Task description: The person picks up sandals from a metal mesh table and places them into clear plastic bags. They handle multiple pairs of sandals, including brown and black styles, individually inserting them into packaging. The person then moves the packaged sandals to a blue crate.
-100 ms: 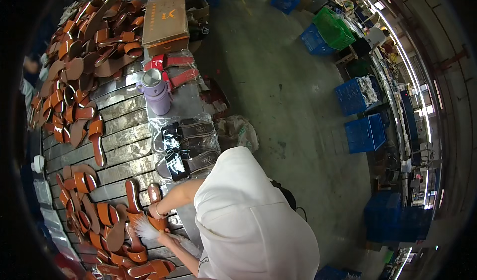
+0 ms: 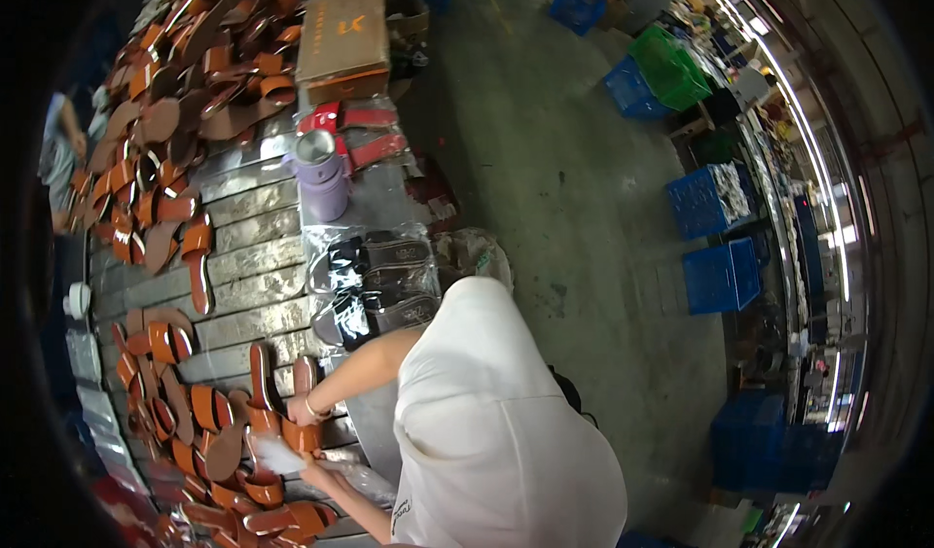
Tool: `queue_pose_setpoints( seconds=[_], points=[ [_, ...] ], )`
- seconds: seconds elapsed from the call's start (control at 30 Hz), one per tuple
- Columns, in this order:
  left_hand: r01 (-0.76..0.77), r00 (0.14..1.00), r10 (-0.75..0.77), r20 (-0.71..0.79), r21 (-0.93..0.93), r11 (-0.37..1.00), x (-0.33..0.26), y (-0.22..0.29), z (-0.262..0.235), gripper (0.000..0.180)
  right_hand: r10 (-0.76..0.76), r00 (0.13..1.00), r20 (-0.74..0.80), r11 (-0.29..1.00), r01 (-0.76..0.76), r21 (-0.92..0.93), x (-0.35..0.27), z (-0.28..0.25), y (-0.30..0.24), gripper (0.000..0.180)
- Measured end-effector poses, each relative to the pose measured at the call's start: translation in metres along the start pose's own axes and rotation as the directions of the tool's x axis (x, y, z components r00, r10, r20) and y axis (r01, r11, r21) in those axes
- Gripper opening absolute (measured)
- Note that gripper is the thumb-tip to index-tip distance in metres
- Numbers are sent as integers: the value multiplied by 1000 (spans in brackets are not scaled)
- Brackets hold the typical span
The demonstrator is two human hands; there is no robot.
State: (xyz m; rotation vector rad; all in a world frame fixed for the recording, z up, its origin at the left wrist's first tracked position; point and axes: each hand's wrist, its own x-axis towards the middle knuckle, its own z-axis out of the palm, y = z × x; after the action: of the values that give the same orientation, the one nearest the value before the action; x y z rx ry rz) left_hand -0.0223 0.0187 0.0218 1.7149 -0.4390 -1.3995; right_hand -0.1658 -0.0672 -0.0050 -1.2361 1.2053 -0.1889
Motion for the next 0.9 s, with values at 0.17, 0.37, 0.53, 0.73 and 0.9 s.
queue_pose_setpoints(
  seconds=[0.17,0.37,0.53,0.73,0.9],
  points=[
    [-282,950,228,-212,-272,920,-68,164,-22,37,-324,937,-128,898,347,271,-19,-135,-106,22],
    [-539,699,351,-623,-137,831,-80,211,-107,45,-286,616,-734,943,45,-329,116,-255,-119,86],
    [-368,791,289,-539,-41,929,-80,205,-75,49,62,551,-832,955,-274,-111,199,-311,-108,70],
    [-283,900,272,-341,18,959,-55,200,-12,37,-503,803,-320,810,308,-500,124,-260,-118,43],
    [-124,991,132,-20,241,963,2,191,59,27,-327,866,380,902,405,-148,58,-236,-159,58]
  ],
)
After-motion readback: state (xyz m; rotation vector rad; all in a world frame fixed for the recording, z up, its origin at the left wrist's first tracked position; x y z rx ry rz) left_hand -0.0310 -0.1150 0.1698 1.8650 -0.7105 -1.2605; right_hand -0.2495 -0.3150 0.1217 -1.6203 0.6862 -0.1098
